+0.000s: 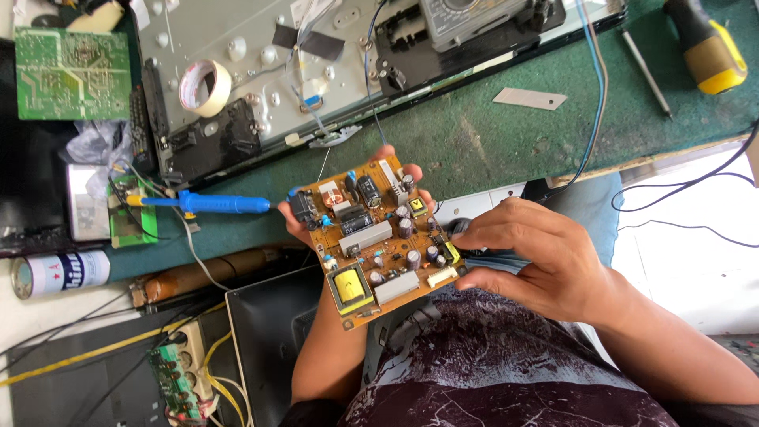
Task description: The person solders a green circuit board using a soldering iron and solder wire. They then flip the board to inspect the other side and place it onto the back panel of a disassembled television. Finally, they use a screwdriver to secure the board in place.
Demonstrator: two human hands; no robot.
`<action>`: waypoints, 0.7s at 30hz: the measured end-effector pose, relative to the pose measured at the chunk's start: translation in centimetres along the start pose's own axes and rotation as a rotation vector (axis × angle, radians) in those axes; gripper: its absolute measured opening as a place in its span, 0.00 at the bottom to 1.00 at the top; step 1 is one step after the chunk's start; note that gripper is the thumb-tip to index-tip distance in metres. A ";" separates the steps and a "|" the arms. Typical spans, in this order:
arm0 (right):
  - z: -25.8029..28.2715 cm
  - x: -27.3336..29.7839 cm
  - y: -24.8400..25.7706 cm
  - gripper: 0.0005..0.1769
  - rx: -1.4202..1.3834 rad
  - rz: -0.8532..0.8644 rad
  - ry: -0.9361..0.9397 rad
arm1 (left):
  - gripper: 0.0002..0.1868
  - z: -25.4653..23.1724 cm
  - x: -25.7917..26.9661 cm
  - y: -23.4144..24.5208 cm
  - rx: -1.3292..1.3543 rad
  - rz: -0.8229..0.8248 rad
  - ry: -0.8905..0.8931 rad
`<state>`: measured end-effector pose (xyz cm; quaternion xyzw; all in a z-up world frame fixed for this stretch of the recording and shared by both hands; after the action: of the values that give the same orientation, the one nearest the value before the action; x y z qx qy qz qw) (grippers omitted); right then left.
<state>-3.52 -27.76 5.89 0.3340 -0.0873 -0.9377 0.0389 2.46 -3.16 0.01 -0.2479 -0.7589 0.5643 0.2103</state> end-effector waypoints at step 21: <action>-0.2 0.5 -1.2 0.22 0.049 0.049 0.113 | 0.71 -1.5 -1.8 1.1 -0.014 0.193 0.095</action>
<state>-3.82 -26.70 5.17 0.3850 -0.1162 -0.9137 0.0587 4.91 -2.82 -0.75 -0.3478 -0.7247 0.5641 0.1889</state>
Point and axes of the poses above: each hand's wrist, its own x-axis away from the middle knuckle, its own y-axis out of the back of the hand, z = x × y, the point moved 2 cm from there along -x, towards the middle knuckle, and after that the axes turned 9 degrees about -z, right-handed, at the moved point
